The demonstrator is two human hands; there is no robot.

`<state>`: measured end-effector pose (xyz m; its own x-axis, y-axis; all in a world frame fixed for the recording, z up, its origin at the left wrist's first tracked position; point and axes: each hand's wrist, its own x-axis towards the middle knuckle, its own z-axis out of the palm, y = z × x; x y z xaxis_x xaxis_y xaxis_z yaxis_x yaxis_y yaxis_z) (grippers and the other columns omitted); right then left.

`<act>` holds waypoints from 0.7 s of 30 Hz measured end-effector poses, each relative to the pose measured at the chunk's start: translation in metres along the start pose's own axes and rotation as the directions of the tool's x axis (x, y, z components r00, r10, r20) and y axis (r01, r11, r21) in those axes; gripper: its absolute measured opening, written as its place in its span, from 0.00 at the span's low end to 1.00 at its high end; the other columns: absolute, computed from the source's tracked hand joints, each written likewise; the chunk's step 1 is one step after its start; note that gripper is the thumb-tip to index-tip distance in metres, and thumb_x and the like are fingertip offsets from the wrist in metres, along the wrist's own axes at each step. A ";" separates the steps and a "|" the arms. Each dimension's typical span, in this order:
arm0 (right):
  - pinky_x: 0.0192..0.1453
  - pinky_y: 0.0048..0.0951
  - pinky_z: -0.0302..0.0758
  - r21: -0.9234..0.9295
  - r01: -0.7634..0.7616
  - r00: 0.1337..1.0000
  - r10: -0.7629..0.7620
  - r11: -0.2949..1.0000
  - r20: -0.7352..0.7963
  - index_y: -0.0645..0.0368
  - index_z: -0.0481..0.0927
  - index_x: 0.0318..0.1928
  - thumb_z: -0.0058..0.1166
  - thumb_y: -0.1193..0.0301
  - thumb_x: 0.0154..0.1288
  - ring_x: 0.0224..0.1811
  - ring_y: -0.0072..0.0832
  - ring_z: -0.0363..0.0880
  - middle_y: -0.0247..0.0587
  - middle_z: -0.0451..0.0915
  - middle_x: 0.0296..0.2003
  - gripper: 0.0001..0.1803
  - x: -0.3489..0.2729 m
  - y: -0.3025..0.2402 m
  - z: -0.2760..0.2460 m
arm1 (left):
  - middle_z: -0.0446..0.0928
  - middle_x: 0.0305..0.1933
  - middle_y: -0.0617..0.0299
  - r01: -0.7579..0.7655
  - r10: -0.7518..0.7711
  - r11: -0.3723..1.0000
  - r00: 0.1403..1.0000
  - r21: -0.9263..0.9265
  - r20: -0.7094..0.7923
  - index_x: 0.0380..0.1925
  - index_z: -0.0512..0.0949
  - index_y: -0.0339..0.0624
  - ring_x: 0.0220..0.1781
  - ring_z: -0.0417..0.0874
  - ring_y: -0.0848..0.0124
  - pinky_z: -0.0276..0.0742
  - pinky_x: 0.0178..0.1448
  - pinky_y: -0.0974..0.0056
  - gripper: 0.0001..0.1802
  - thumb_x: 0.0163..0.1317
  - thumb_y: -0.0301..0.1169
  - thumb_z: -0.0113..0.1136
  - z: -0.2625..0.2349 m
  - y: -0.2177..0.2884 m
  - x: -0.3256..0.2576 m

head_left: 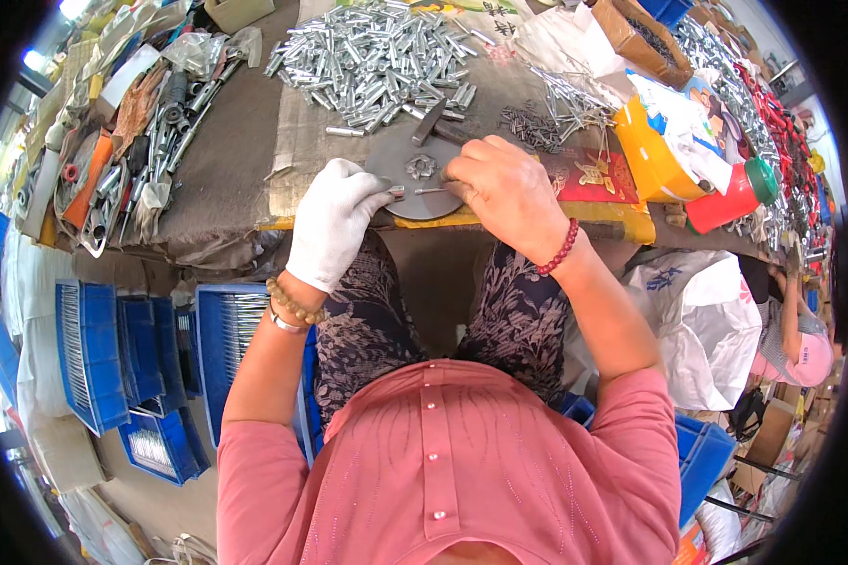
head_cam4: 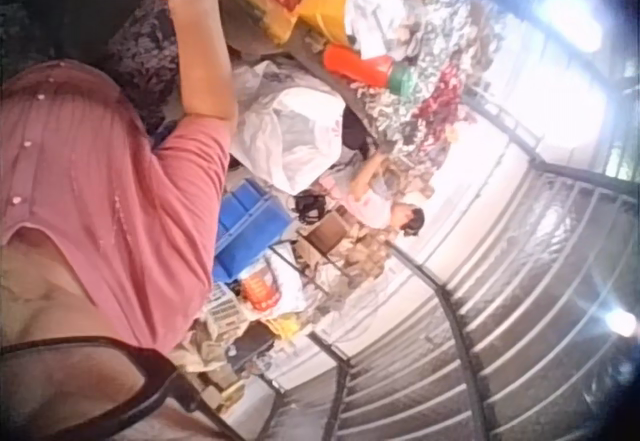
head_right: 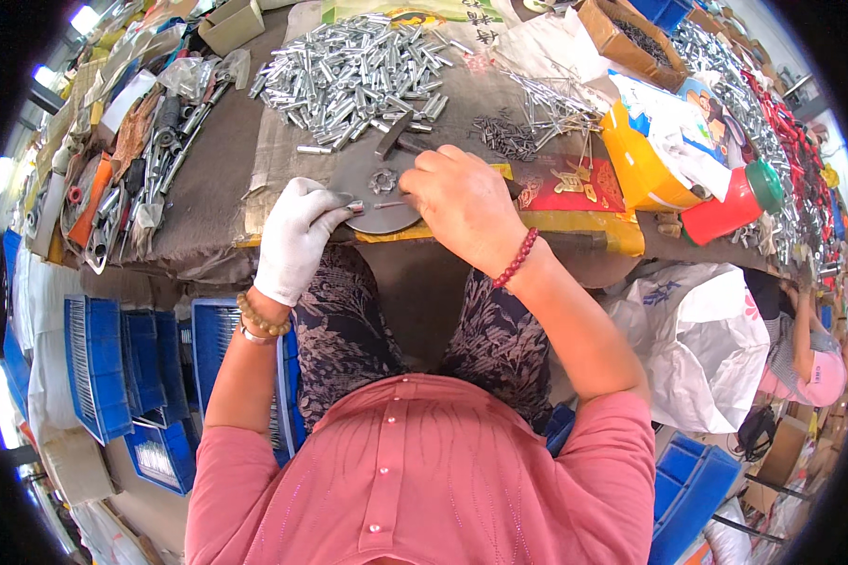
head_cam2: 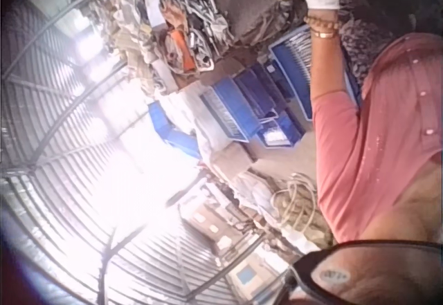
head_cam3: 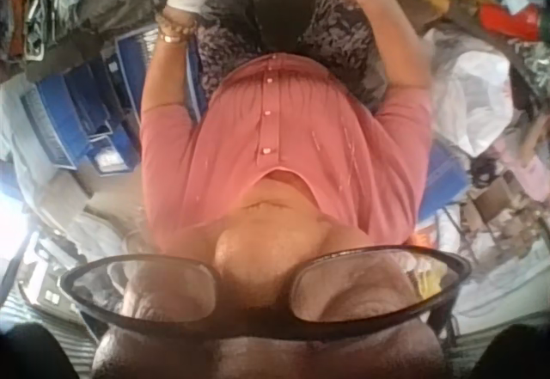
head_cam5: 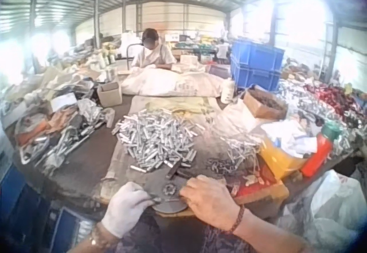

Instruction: The person assembles small metal components by placing metal pins and metal plates into a jig, then tapping them together with a hammer.

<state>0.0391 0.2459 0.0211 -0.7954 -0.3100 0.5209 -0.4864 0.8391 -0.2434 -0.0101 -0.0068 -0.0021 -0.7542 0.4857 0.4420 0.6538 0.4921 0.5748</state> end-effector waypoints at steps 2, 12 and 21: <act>0.48 0.42 0.79 -0.001 0.025 1.000 -0.025 1.000 0.002 0.54 0.84 0.35 0.63 0.74 0.59 0.44 0.40 0.79 0.36 0.77 0.35 0.03 -0.001 -0.003 -0.002 | 0.78 0.38 0.56 -0.024 0.024 1.000 1.000 -0.012 -0.015 0.37 0.89 0.42 0.44 0.81 0.57 0.78 0.50 0.56 0.05 0.61 0.28 0.73 0.002 -0.002 0.002; 0.49 0.40 0.78 -0.059 0.159 0.987 -0.159 0.985 0.017 0.56 0.84 0.35 0.64 0.75 0.56 0.42 0.38 0.78 0.37 0.75 0.34 0.06 -0.001 -0.005 0.000 | 0.79 0.36 0.57 -0.005 0.005 1.000 1.000 0.002 -0.026 0.35 0.89 0.44 0.43 0.82 0.57 0.78 0.49 0.55 0.06 0.61 0.32 0.74 0.000 0.002 0.007; 0.47 0.40 0.79 0.007 0.284 0.959 -0.284 0.959 0.003 0.56 0.80 0.35 0.64 0.77 0.52 0.41 0.39 0.78 0.38 0.75 0.33 0.09 0.011 0.007 0.010 | 0.79 0.37 0.57 0.024 -0.024 1.000 1.000 -0.015 -0.015 0.34 0.89 0.43 0.44 0.82 0.58 0.78 0.49 0.56 0.05 0.61 0.32 0.73 -0.001 0.000 0.008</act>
<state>0.0232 0.2434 0.0174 -0.6257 -0.5366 0.5662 -0.6947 0.7135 -0.0915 -0.0161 -0.0033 0.0022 -0.7703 0.4628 0.4387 0.6349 0.4926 0.5952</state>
